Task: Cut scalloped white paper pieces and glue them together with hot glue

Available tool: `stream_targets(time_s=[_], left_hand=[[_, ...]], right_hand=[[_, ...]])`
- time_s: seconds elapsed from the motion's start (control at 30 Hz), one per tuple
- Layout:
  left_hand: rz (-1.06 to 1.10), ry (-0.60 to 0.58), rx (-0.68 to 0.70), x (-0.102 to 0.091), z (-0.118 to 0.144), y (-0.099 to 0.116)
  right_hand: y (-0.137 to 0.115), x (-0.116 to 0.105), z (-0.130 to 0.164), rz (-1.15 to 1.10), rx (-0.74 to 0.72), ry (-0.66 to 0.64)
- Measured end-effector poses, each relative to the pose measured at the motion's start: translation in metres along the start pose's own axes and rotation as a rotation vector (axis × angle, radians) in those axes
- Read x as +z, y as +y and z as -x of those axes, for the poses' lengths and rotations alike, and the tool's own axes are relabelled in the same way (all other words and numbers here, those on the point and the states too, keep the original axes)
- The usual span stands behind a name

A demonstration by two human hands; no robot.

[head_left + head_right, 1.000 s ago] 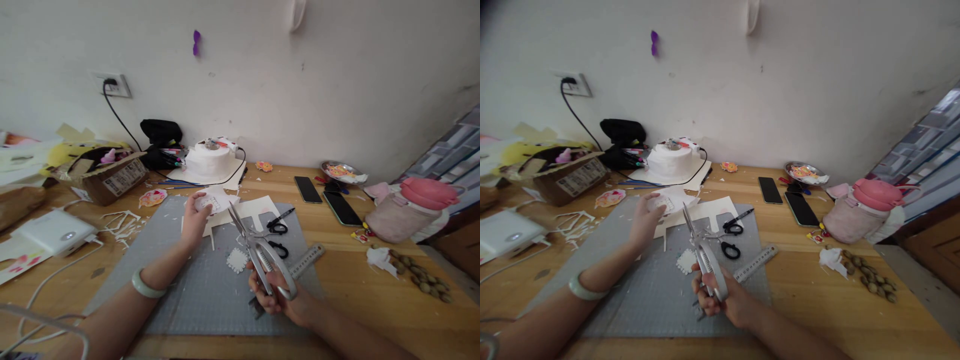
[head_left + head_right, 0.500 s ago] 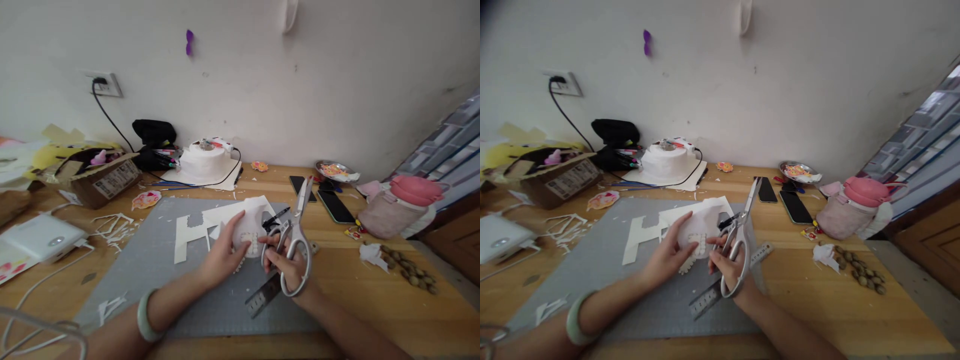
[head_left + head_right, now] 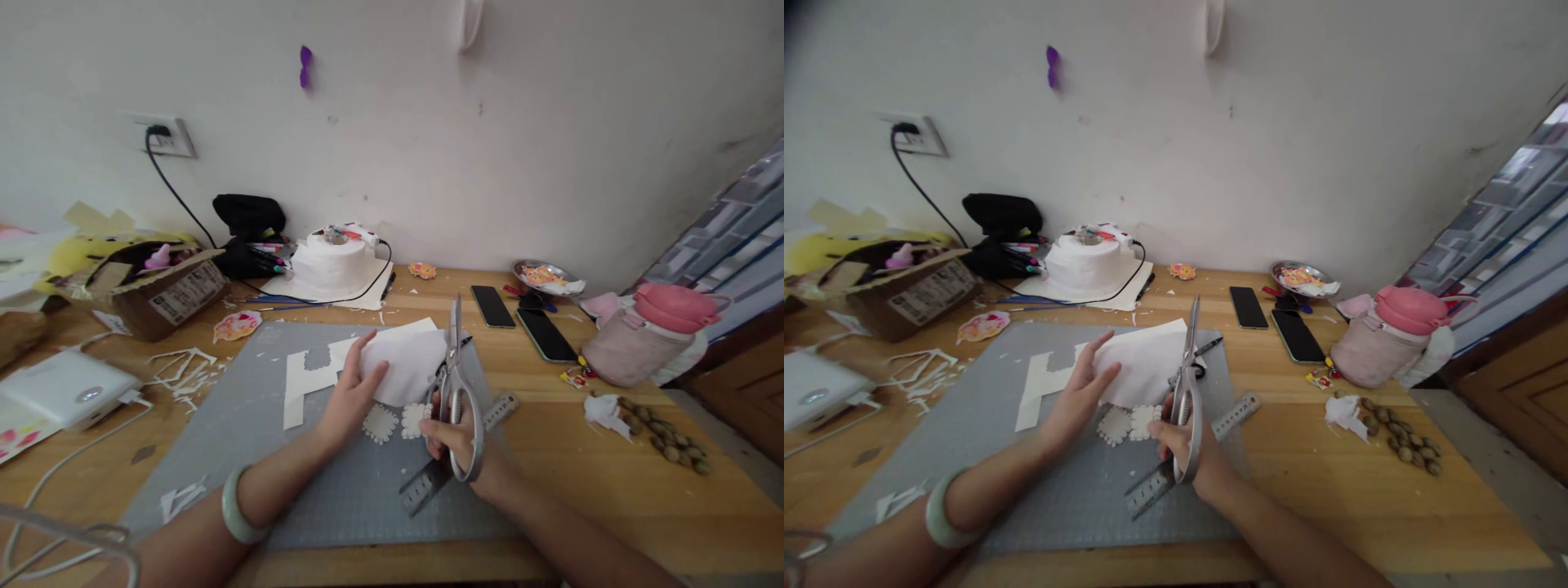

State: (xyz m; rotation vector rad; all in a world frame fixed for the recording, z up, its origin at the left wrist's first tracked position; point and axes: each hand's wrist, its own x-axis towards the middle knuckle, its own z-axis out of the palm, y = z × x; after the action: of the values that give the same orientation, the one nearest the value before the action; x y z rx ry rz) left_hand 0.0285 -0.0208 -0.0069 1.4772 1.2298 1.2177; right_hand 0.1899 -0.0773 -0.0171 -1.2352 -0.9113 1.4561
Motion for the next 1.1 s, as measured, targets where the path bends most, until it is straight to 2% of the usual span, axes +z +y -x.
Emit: stream_targets(time_s=[0.07,0.17,0.37,0.43,0.57,0.63,0.77,0.93,1.1], left_hand=[[0.003,0.073,-0.040,-0.006,-0.008,-0.003],[-0.008,0.089,-0.044,-0.013,-0.013,-0.005],[-0.221,-0.054,0.184,-0.016,-0.002,0.002],[-0.250,-0.074,0.222,-0.014,0.000,0.003],[-0.222,0.064,0.163,-0.015,-0.007,0.002],[-0.217,0.089,0.104,-0.019,-0.011,0.002],[-0.171,-0.024,0.021,-0.022,-0.014,0.005],[-0.170,-0.173,-0.013,-0.017,-0.009,0.010],[-0.236,-0.178,0.015,-0.014,-0.010,0.008]], right_hand=[[0.000,0.000,0.000,-0.013,0.023,0.006],[0.000,0.001,0.000,-0.030,0.037,0.006],[-0.003,0.004,0.003,-0.089,0.062,-0.007],[-0.003,0.004,0.003,-0.082,0.059,-0.008],[0.001,0.003,0.002,-0.052,0.044,-0.044],[0.003,0.002,0.001,-0.047,0.037,-0.064],[0.008,0.000,0.001,-0.029,0.037,-0.099],[0.008,-0.003,0.001,-0.006,0.011,-0.130],[0.002,-0.003,0.002,0.000,-0.046,-0.144]])
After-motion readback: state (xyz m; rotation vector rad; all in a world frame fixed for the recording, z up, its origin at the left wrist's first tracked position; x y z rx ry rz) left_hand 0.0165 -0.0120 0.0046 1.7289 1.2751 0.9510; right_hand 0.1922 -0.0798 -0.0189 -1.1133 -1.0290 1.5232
